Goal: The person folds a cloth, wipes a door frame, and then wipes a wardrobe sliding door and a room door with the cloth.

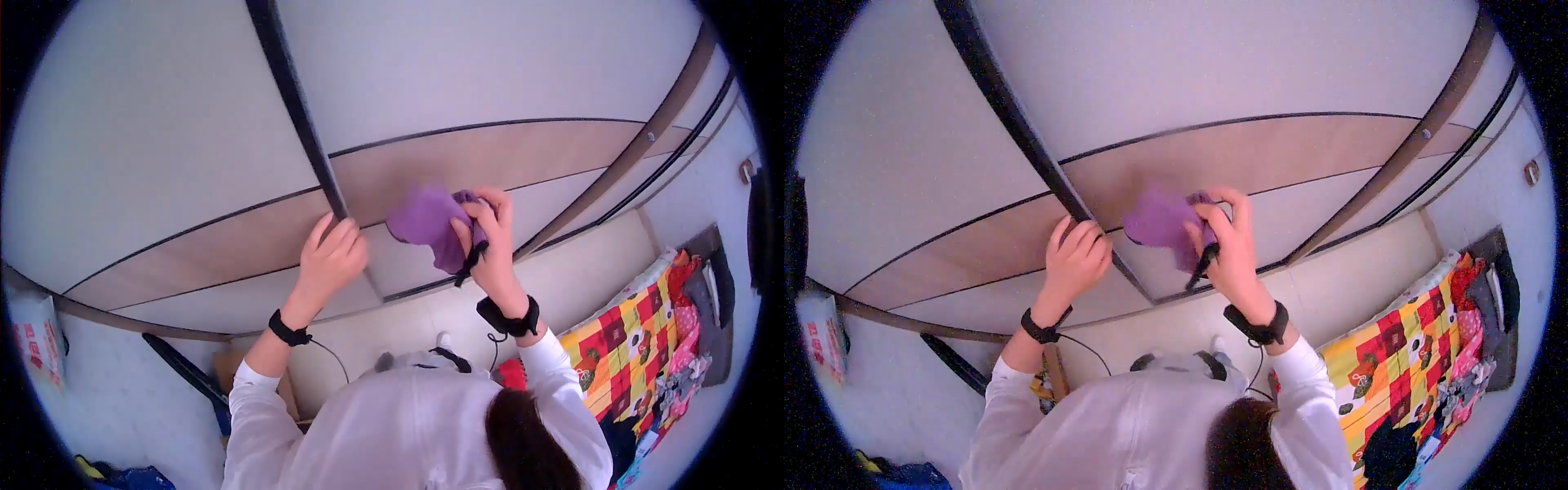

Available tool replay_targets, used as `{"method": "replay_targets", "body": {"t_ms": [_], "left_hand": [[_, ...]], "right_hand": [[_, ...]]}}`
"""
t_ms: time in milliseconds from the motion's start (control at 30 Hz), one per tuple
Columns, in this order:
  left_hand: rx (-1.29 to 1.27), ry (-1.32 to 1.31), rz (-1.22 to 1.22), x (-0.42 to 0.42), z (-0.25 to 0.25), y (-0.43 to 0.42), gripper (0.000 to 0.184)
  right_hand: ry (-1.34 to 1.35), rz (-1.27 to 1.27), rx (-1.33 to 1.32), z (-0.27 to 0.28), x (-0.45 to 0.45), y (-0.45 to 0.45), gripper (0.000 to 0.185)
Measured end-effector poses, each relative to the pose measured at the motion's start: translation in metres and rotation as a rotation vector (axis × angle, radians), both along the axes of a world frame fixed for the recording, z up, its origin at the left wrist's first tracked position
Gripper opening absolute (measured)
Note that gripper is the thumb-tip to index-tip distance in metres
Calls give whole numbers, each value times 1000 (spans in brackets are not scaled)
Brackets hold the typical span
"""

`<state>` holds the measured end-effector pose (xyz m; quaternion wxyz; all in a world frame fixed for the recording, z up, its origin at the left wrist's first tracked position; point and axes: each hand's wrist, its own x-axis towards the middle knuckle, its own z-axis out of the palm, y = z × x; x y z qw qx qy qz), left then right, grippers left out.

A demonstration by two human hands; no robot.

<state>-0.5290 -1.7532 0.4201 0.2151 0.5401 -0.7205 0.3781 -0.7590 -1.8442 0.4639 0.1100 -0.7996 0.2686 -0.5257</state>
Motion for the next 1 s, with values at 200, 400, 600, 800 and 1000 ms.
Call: {"method": "replay_targets", "body": {"t_ms": [200,400,600,800,1000], "left_hand": [[-43,40,54,30,-3,26,8],[-106,7,129,60,-18,52,14],[3,71,165,65,-14,68,22],[-23,-46,60,76,-34,59,21],[-26,-50,86,78,-41,62,16]], "right_hand": [[65,128,-53,36,54,-5,18],[108,206,-121,42,95,-4,13],[33,207,-192,42,122,9,31],[55,177,-438,53,149,21,45],[-44,199,-496,60,155,39,41]]}}
